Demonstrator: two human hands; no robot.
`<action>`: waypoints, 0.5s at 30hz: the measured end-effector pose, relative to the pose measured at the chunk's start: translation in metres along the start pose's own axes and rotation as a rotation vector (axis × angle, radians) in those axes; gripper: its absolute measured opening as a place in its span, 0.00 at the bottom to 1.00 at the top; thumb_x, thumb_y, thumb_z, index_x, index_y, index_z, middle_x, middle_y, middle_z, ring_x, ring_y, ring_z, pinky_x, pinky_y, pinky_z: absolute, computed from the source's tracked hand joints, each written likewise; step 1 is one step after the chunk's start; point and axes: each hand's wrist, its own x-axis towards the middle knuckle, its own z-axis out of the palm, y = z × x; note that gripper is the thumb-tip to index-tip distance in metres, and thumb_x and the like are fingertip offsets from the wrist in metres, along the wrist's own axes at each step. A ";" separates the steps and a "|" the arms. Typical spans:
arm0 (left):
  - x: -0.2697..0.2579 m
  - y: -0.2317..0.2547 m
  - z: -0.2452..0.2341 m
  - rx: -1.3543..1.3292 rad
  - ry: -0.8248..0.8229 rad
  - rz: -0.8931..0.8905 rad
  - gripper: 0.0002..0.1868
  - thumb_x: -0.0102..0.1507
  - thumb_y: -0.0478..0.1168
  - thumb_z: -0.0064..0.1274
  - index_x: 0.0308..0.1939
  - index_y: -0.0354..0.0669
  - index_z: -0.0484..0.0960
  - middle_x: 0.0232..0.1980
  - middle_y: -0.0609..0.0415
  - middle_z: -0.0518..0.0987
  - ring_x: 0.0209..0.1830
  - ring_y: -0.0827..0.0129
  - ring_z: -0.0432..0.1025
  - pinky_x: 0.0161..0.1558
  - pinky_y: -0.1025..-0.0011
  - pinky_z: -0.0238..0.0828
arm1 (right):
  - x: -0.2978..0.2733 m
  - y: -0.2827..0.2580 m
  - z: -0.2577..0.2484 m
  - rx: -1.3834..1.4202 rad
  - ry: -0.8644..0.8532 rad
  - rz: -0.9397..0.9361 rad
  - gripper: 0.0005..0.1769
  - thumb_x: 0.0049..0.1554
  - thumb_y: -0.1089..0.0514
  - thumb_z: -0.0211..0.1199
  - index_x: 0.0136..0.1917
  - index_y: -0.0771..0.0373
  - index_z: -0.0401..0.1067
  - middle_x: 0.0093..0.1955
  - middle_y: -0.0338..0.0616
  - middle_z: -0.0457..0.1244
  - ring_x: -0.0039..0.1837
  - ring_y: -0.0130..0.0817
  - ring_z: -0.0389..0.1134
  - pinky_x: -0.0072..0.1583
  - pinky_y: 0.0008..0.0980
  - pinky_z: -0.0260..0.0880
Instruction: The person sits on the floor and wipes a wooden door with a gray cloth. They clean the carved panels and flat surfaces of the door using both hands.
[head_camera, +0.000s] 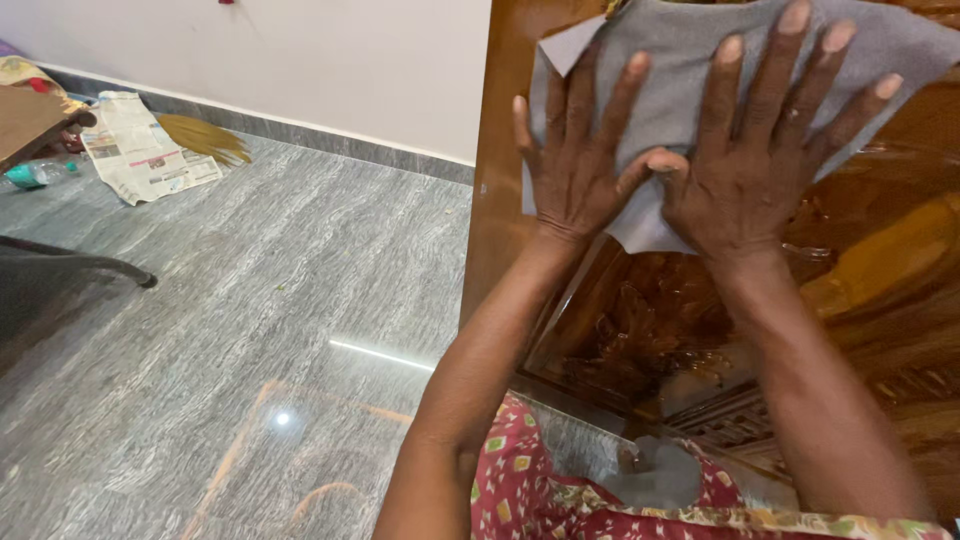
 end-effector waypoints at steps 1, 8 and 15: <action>0.002 -0.005 0.000 0.021 0.034 -0.023 0.51 0.55 0.83 0.07 0.79 0.75 0.45 0.86 0.57 0.44 0.85 0.60 0.36 0.76 0.42 0.19 | 0.003 -0.007 0.000 0.031 0.006 0.022 0.51 0.63 0.19 0.14 0.89 0.48 0.25 0.91 0.48 0.25 0.90 0.52 0.20 0.80 0.70 0.12; 0.007 -0.045 0.041 -0.026 0.201 0.029 0.50 0.57 0.82 0.06 0.79 0.75 0.48 0.84 0.60 0.46 0.85 0.60 0.38 0.77 0.43 0.19 | 0.007 -0.072 0.002 0.232 0.120 0.102 0.50 0.64 0.22 0.13 0.88 0.49 0.19 0.89 0.53 0.19 0.86 0.59 0.18 0.80 0.68 0.16; -0.051 -0.101 0.137 -0.114 0.236 0.084 0.46 0.68 0.78 0.26 0.82 0.57 0.53 0.85 0.45 0.47 0.86 0.46 0.36 0.78 0.35 0.20 | -0.069 -0.141 -0.006 0.229 -0.177 -0.094 0.48 0.70 0.23 0.27 0.89 0.54 0.36 0.89 0.60 0.32 0.87 0.67 0.27 0.77 0.80 0.24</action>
